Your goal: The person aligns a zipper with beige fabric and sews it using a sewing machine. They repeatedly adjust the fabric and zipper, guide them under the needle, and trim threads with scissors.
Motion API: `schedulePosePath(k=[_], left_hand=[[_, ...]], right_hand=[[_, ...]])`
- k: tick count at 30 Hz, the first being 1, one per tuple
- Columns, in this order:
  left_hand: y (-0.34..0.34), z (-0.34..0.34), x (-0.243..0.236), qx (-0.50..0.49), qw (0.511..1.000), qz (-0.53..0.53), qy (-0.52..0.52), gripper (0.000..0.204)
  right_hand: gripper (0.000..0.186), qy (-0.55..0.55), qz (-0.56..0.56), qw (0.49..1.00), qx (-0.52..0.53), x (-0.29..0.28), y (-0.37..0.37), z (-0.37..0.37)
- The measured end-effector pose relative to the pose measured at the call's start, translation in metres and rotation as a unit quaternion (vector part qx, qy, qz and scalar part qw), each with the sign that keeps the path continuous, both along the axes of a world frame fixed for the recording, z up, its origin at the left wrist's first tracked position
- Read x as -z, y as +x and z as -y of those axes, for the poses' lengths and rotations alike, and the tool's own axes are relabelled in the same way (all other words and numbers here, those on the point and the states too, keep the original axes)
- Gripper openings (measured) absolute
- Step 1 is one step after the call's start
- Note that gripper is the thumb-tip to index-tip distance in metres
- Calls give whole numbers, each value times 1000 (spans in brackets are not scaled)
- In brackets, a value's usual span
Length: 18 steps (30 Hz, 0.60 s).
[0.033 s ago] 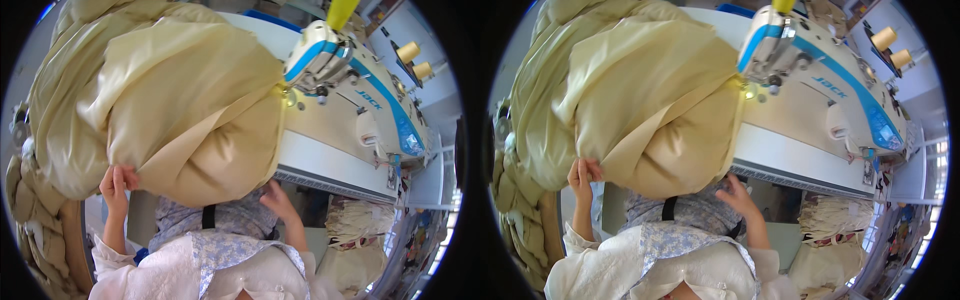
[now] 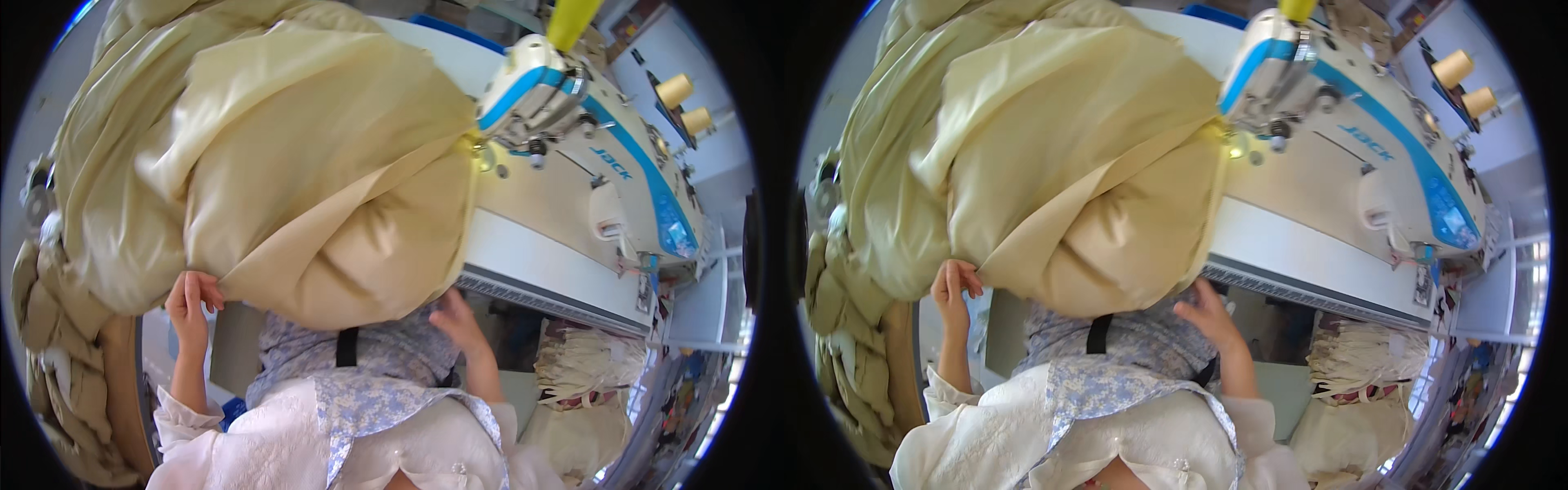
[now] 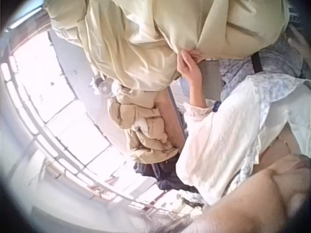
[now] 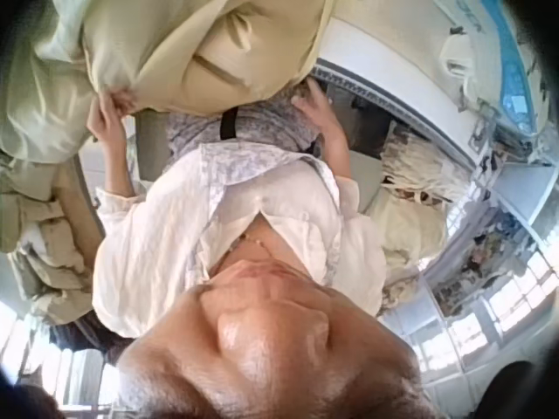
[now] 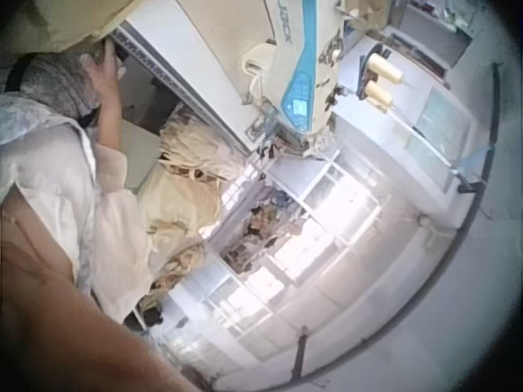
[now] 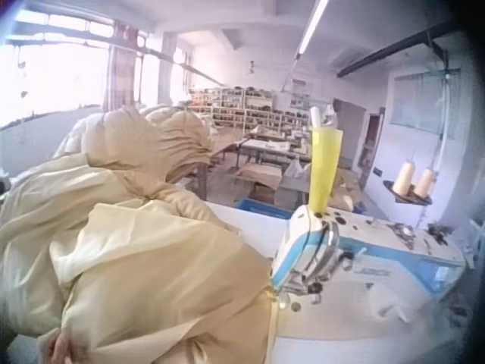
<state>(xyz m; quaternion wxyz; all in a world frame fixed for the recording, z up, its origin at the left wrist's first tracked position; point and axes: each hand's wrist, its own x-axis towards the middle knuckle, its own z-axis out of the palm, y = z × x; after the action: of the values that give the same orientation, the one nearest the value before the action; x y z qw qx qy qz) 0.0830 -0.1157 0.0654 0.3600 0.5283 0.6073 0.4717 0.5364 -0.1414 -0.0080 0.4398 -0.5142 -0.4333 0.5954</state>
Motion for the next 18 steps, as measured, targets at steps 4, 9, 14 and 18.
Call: schedulePosePath(k=[4, 9, 14, 18], left_hand=[[-94, 55, 58, -152, 968, -11, -198, 57], [-119, 60, 91, -279, 942, 152, -108, 79], [-128, -7, 72, -370, 909, 172, -82, 60], [-161, -55, -50, -333, 930, 94, 127, 56]], right_hand=[[42, -53, -105, 990, -83, 28, -29, -20], [31, -109, -212, 953, -185, -13, -65, -11], [28, 108, -44, 993, -22, -41, -94, 5], [24, 80, -105, 989, 74, -111, -86, 10]])
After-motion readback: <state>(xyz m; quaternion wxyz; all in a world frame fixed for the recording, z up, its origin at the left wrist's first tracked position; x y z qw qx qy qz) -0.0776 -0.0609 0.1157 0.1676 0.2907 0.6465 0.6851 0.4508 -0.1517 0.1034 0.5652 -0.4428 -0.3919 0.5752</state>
